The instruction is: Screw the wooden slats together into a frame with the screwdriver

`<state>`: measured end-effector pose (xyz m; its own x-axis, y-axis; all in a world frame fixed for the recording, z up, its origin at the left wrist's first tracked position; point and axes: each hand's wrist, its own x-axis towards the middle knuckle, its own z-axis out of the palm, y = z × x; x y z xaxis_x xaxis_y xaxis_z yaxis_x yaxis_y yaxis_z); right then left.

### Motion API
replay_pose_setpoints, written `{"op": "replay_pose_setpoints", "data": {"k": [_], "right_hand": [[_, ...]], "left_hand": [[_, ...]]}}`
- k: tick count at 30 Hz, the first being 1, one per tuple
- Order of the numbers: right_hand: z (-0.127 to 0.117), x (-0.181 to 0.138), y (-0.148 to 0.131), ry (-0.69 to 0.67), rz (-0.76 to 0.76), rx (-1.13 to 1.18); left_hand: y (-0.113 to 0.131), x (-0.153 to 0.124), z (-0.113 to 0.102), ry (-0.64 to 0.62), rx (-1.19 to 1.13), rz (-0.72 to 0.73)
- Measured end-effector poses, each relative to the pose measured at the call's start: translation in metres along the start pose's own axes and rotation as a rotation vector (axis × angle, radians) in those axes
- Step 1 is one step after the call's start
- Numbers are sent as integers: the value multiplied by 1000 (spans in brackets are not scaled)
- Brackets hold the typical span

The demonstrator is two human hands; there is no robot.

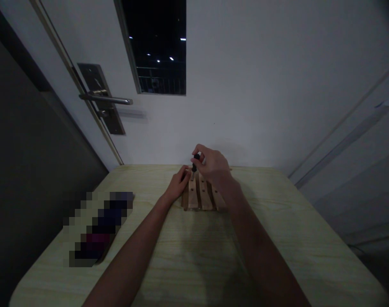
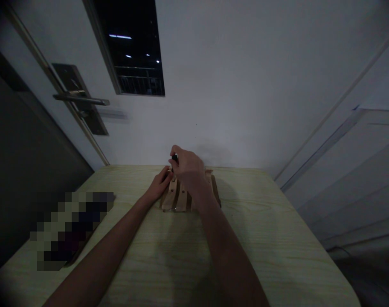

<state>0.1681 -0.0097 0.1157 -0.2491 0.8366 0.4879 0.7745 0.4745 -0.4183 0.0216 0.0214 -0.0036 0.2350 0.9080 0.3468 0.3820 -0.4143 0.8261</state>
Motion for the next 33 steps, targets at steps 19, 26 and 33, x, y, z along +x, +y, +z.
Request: {"op": "replay_pose_setpoints", "data": {"k": [19,26,33], "right_hand": [[-3,-2,8,16,3,51],[-1,-1,7,-17,-34,36],[5,2,8,-40,-21,17]], "left_hand": [[1,0,0,-8,-8,-26],[1,-1,-1,-15,-32,-11],[1,0,-1,-7,4,-20]]}}
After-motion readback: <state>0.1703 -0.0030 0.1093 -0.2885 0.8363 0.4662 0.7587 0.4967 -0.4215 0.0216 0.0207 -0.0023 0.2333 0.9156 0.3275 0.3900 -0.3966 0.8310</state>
